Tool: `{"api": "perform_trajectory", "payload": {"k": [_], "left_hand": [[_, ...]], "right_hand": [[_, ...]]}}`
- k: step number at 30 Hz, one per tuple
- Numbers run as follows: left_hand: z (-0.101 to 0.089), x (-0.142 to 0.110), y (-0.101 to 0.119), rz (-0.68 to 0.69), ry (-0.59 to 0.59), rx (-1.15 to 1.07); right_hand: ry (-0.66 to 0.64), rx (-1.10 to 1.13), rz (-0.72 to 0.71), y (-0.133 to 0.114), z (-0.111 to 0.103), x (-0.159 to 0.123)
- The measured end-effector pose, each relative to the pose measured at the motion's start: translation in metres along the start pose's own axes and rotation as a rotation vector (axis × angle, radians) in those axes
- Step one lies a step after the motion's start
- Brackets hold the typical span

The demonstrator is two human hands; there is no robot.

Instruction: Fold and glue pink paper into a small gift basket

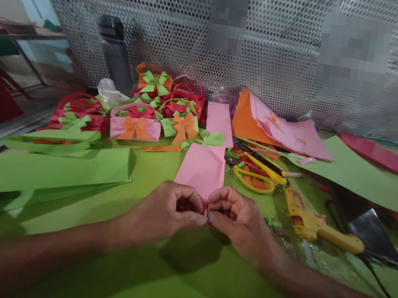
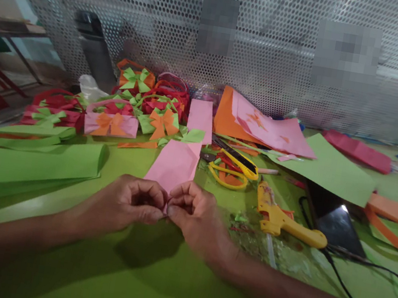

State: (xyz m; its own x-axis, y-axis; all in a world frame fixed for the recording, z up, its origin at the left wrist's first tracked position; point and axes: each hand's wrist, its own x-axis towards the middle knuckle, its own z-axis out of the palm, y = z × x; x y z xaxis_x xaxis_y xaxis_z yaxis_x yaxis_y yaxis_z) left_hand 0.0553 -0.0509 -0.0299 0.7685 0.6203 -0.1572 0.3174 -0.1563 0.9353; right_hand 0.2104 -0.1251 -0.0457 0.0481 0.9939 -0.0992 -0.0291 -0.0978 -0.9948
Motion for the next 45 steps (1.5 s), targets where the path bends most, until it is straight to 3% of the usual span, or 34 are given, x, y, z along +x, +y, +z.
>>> {"api": "perform_trajectory", "payload": {"k": [10, 14, 17, 23, 31, 45], "left_hand": [[0.004, 0.000, -0.001, 0.016, 0.016, 0.018], [0.002, 0.001, -0.003, -0.028, -0.014, -0.089], [0.000, 0.002, -0.002, -0.035, -0.047, -0.198], [0.002, -0.002, 0.004, 0.006, 0.138, -0.441], [0.002, 0.001, -0.008, 0.032, -0.070, -0.548], [0.005, 0.004, -0.003, 0.092, -0.041, -0.423]], "right_hand": [[0.002, -0.044, -0.053, 0.001, 0.001, -0.001], [0.017, -0.032, -0.021, 0.001, 0.001, -0.001], [0.012, -0.045, -0.075, 0.001, 0.001, -0.003], [-0.008, -0.380, -0.270, 0.000, -0.002, -0.008], [-0.030, -0.354, -0.232, 0.003, -0.005, -0.007], [0.004, -0.394, -0.270, 0.000, -0.005, -0.006]]}}
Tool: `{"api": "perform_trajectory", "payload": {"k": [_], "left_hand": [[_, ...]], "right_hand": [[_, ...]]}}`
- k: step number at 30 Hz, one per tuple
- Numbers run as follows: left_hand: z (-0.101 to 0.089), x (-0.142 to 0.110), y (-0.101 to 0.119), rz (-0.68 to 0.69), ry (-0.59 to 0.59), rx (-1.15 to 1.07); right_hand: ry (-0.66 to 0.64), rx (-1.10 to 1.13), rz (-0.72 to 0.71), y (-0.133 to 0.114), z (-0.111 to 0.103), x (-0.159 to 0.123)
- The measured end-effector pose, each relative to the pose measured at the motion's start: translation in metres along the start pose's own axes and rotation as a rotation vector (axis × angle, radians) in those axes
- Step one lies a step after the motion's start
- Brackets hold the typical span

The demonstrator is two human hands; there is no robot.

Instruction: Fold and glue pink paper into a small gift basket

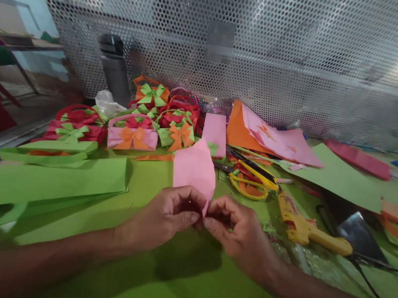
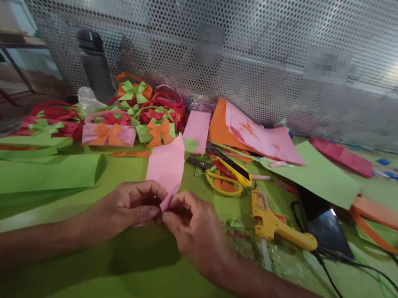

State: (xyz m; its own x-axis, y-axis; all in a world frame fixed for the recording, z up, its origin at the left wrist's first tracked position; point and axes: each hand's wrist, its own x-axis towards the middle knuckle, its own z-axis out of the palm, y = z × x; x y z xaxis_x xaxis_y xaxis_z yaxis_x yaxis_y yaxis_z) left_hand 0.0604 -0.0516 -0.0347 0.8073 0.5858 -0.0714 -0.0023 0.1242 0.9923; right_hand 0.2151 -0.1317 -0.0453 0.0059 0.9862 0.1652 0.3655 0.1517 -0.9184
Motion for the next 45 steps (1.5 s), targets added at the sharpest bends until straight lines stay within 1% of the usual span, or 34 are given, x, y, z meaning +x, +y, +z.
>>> {"api": "perform_trajectory", "payload": {"k": [5, 9, 16, 21, 25, 30, 36, 40, 45], "left_hand": [[0.001, -0.001, 0.001, 0.016, 0.018, 0.032], [0.001, 0.000, -0.001, 0.019, 0.020, 0.040], [-0.001, 0.003, -0.003, 0.043, 0.024, 0.082], [-0.003, 0.003, -0.007, 0.084, 0.030, 0.153], [-0.001, 0.004, -0.008, 0.105, 0.032, 0.207], [0.000, 0.004, -0.009, 0.122, 0.034, 0.206], [-0.001, 0.005, -0.012, 0.117, 0.020, 0.193], [0.000, 0.006, -0.012, 0.116, 0.028, 0.215], [0.000, 0.007, -0.012, 0.122, 0.038, 0.227]], "right_hand": [[-0.004, -0.104, -0.015, 0.000, -0.001, 0.000], [-0.025, -0.116, -0.020, -0.002, -0.001, 0.000], [-0.004, -0.234, -0.064, 0.001, -0.002, 0.001], [-0.006, -0.201, -0.085, 0.001, -0.001, 0.002], [0.021, -0.225, -0.088, 0.002, 0.000, 0.004], [0.044, -0.265, -0.081, 0.003, -0.001, 0.004], [0.035, -0.251, -0.112, 0.002, -0.001, 0.004], [0.040, -0.251, -0.102, 0.001, -0.002, 0.004], [0.049, -0.256, -0.126, 0.003, -0.002, 0.004]]}}
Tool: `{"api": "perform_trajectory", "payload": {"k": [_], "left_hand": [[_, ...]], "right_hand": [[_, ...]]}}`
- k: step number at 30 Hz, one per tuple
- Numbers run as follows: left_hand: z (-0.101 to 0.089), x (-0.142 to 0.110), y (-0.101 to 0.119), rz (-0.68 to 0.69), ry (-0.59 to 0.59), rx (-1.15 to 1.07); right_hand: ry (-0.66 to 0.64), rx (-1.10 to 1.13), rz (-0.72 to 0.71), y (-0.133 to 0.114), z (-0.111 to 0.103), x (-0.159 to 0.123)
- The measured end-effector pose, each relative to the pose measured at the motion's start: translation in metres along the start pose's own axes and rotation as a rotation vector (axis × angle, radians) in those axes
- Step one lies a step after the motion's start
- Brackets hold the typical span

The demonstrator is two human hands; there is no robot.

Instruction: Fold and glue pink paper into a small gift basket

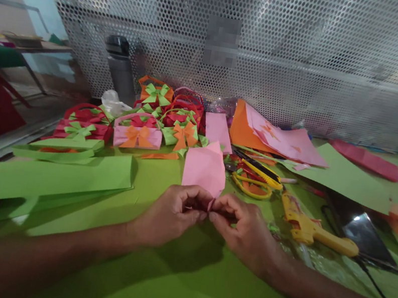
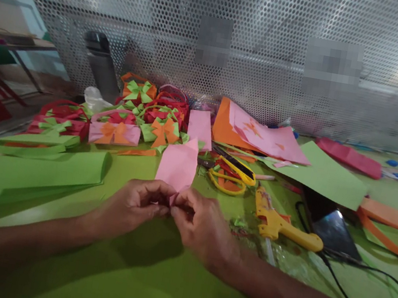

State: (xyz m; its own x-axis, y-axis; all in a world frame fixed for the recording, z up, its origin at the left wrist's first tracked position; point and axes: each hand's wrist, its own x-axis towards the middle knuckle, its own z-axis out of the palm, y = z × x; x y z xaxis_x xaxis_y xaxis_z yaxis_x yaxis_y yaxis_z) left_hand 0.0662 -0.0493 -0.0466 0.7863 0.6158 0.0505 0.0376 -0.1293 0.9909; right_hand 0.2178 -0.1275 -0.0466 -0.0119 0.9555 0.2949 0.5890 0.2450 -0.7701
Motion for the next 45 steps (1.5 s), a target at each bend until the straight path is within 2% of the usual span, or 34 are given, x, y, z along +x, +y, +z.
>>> {"api": "perform_trajectory", "payload": {"k": [17, 45], "left_hand": [[-0.0004, 0.0006, 0.0011, 0.023, -0.011, -0.041], [0.0000, -0.0004, 0.0061, -0.031, -0.006, -0.035]], "right_hand": [[-0.021, 0.026, 0.011, -0.0005, 0.0008, -0.0004], [-0.023, 0.037, 0.021, -0.0027, 0.0008, 0.0008]]}}
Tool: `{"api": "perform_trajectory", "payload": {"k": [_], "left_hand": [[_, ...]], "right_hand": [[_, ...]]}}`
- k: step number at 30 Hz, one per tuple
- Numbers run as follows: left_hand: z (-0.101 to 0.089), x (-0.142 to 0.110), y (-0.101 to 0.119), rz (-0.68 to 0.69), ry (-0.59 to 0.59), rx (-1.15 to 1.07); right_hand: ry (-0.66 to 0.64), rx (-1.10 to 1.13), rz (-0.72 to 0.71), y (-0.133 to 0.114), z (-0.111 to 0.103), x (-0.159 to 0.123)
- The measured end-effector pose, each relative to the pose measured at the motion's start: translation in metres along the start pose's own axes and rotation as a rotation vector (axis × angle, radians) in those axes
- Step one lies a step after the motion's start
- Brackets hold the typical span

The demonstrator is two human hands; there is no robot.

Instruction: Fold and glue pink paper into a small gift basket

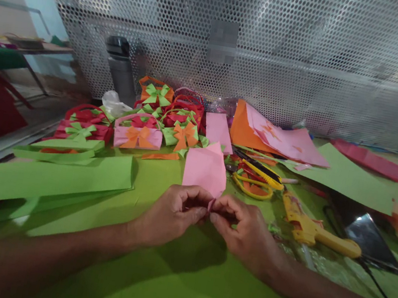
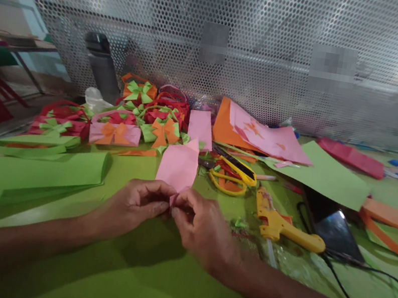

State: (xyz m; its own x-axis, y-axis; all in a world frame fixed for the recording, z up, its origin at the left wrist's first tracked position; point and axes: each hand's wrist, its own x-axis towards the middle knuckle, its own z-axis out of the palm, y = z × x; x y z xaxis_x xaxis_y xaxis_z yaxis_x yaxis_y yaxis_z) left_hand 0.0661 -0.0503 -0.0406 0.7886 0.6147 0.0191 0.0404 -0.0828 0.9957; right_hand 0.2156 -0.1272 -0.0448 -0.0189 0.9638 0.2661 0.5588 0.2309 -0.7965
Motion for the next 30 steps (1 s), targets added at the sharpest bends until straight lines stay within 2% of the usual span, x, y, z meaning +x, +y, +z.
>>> {"api": "perform_trajectory", "payload": {"k": [20, 30], "left_hand": [[0.0008, 0.0004, -0.0003, 0.001, 0.007, 0.014], [0.0021, 0.0026, -0.0022, 0.006, 0.074, 0.077]], "right_hand": [[-0.001, -0.009, 0.009, 0.0008, -0.0003, -0.0013], [-0.008, -0.003, 0.001, 0.0007, 0.0011, -0.0014]]}}
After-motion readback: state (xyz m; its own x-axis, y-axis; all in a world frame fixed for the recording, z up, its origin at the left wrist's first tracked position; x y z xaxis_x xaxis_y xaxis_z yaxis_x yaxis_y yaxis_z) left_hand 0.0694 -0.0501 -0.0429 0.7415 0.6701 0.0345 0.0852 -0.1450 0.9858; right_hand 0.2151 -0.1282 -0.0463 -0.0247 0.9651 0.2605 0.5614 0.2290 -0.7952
